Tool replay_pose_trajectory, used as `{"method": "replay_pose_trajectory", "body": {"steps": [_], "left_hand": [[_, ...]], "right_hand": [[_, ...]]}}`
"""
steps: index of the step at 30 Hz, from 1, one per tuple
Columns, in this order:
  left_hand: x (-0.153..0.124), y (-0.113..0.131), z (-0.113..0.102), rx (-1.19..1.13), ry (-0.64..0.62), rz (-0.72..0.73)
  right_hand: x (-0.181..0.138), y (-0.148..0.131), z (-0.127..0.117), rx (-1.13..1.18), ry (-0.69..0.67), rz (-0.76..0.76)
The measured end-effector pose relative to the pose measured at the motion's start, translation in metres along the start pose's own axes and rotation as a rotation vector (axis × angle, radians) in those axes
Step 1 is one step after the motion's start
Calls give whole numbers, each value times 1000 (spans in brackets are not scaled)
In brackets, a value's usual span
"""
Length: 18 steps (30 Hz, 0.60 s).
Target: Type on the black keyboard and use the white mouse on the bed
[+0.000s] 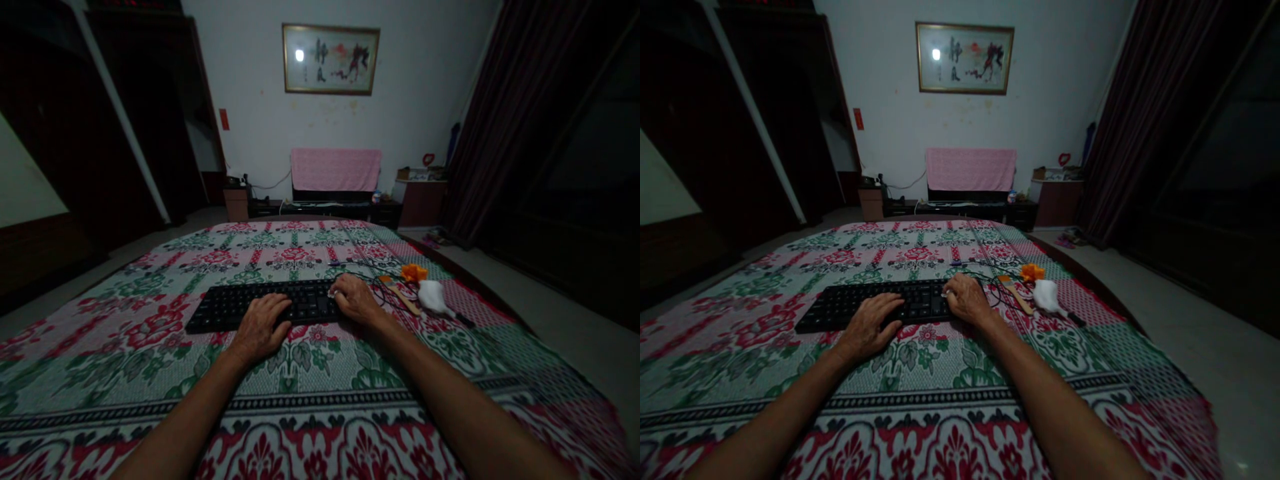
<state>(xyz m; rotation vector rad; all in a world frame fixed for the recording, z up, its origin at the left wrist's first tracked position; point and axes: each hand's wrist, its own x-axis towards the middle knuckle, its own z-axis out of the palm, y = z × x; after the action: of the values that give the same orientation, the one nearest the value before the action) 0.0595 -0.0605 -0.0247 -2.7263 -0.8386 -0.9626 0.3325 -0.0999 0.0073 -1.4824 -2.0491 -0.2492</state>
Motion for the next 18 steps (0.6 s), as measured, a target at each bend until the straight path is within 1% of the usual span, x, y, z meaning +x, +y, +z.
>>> {"method": "replay_pose_trajectory", "body": {"steps": [3,6,10,14,18], "left_hand": [[1,5,-2,29,13,14],[5,15,-2,23,-15,57],[17,33,4,13,-42,91],[28,45,14,11,-62,62],[31,49,20,-12,-11,11]], "right_hand": [[-1,-6,1,7,-45,-30],[-1,-11,-1,-23,-92,7],[-1,-12,-3,-41,-109,31],[-2,-10,-1,-54,-107,31],[-3,-10,-1,-54,-102,39]]}}
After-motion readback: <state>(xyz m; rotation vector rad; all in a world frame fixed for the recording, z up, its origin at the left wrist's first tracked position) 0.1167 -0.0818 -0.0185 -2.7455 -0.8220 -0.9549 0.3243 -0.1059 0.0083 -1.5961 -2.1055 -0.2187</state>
